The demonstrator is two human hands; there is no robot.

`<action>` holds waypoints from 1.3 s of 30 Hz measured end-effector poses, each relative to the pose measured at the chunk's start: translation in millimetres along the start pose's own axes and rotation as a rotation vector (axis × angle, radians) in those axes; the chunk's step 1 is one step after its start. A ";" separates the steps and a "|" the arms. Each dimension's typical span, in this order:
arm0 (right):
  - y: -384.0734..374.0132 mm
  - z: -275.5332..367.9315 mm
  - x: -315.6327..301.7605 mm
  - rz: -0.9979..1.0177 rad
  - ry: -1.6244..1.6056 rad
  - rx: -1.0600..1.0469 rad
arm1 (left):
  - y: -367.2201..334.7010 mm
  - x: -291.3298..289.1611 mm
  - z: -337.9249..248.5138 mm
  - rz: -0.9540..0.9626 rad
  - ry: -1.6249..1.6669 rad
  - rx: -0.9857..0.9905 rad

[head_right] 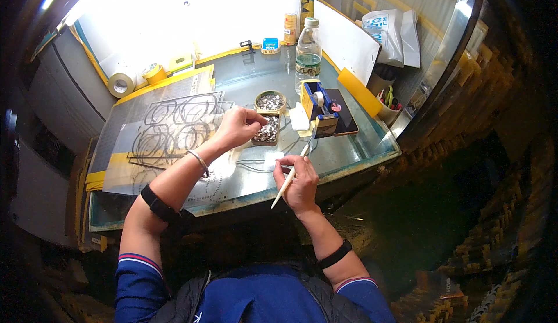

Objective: The person is using a thin tool to precisely position and assemble small metal components on a transparent template.

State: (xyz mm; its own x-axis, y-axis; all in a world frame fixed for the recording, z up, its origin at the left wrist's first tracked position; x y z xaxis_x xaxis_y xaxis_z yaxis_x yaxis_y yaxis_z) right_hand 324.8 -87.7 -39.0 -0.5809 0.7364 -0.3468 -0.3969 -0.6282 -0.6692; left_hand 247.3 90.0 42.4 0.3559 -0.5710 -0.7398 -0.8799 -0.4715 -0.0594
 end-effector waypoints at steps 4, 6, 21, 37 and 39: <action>1.0 -1.2 0.5 -0.001 0.002 0.008 | -0.3 -0.2 -0.8 -0.009 -0.003 -0.016; 0.9 -2.5 0.4 -0.007 0.024 -0.018 | 1.7 -2.2 -4.5 0.001 -0.015 -0.022; 1.0 -0.6 0.1 -0.003 0.049 -0.030 | 0.0 -2.7 10.7 -0.034 0.129 0.044; 1.3 1.0 -0.6 0.005 0.064 -0.033 | -0.8 0.2 8.5 0.053 0.214 0.003; 1.8 -1.1 0.6 -0.004 0.065 -0.041 | -0.1 -0.6 6.5 0.062 0.219 -0.008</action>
State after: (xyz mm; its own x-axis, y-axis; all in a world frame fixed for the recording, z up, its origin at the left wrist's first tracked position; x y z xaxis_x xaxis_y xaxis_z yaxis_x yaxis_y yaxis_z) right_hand 324.5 -88.2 -41.1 -0.5311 0.7546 -0.3854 -0.3689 -0.6154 -0.6966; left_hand 245.2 94.8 38.5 0.3618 -0.7308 -0.5789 -0.9001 -0.4355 -0.0127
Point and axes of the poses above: each hand's wrist, its own y-axis away from the middle knuckle, its own x-axis out of the palm, z = x × y, the point moved 1 cm from there along -y, towards the middle knuckle, and after that the axes turned 13 degrees about z, right-handed, at the moved point
